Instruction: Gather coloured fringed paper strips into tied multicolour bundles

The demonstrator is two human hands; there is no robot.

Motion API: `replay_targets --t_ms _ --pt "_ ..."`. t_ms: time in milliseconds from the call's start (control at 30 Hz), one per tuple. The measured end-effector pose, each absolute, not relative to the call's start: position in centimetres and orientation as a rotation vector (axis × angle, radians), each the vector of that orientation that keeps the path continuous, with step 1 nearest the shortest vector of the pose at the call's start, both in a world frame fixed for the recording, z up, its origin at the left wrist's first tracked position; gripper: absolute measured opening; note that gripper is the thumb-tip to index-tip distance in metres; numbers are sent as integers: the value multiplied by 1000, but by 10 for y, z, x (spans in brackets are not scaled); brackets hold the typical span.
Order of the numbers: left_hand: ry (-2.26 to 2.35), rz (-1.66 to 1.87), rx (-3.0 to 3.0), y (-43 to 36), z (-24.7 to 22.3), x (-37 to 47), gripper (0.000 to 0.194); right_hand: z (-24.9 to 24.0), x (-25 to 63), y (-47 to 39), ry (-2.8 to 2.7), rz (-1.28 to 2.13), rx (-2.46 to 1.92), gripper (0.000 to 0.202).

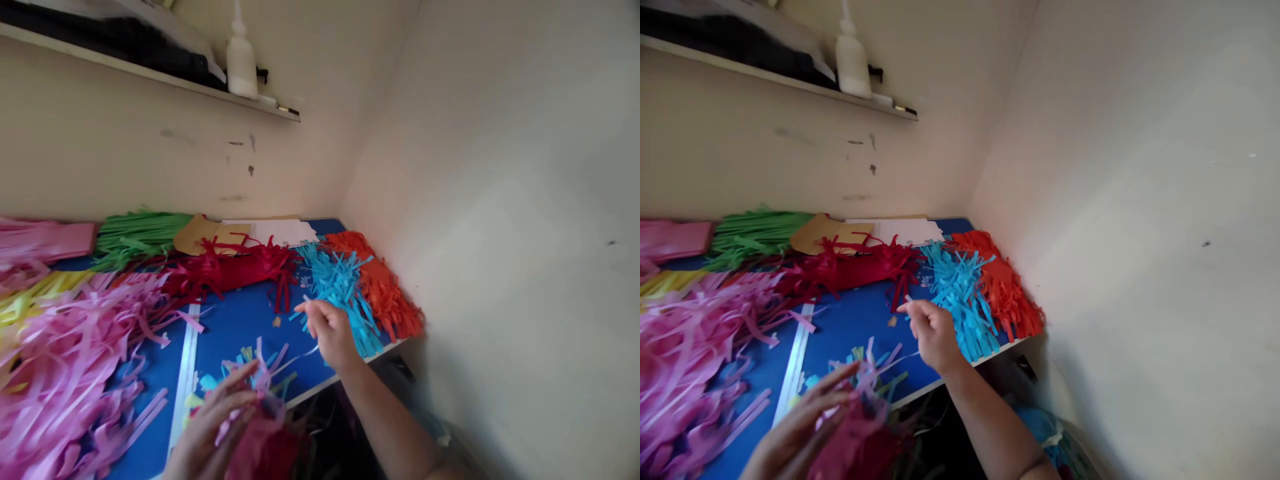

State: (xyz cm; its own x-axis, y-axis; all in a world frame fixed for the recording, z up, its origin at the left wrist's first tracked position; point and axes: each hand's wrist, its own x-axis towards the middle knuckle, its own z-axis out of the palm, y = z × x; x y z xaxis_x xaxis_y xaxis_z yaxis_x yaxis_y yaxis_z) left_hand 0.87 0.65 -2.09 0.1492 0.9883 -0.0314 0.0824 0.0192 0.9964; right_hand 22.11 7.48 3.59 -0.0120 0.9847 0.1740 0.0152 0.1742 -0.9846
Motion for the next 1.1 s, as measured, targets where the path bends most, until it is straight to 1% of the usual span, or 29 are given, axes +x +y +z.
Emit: replay_targets --t_ms 67,133,200,267,433,500,567,633,733,800,867,900,933,1000,1067,1100 --pt "1299 1133 1129 13 -11 0 40 37 211 51 -1651 996 -1101 36" --pt "1349 1111 820 16 -5 1 44 36 201 32 -1873 963 -1087 37" --pt "1271 1066 577 16 -3 8 46 32 193 22 -1980 872 -1106 38" --pt "1163 1050 441 14 -1 17 44 29 188 19 -2048 782 -1114 38" --pt "1116 1031 337 9 5 24 47 24 184 23 -2117 655 -1137 40" --pt "1131 1039 414 9 5 23 47 25 184 23 -2156 616 -1172 42" --pt "1162 1080 552 8 4 23 45 29 187 22 -2221 621 -1189 37" --pt "1182 1140 730 7 1 22 42 34 190 21 -2270 695 -1194 29" --pt "1249 1242 1046 4 -5 22 36 33 189 19 -2220 879 -1249 31" --pt "1382 1301 1313 2 -10 22 31 26 183 18 -2129 943 -1277 23" --pt "1491 1341 1575 1 -12 23 26 20 178 20 -2059 876 -1223 15" --pt "1504 1352 1671 1 -13 25 24 20 180 23 -2019 810 -1177 15" --pt "1485 1349 1738 3 -12 27 23 25 186 27 -1959 767 -1127 19" --pt "1412 1312 1812 10 -10 32 20 48 216 40 -1760 807 -1045 24" --pt "1344 1216 1889 19 -7 37 17 88 271 55 -1552 913 -1020 30" --pt "1306 1138 1951 24 -6 39 18 110 303 62 -1527 962 -1066 32"
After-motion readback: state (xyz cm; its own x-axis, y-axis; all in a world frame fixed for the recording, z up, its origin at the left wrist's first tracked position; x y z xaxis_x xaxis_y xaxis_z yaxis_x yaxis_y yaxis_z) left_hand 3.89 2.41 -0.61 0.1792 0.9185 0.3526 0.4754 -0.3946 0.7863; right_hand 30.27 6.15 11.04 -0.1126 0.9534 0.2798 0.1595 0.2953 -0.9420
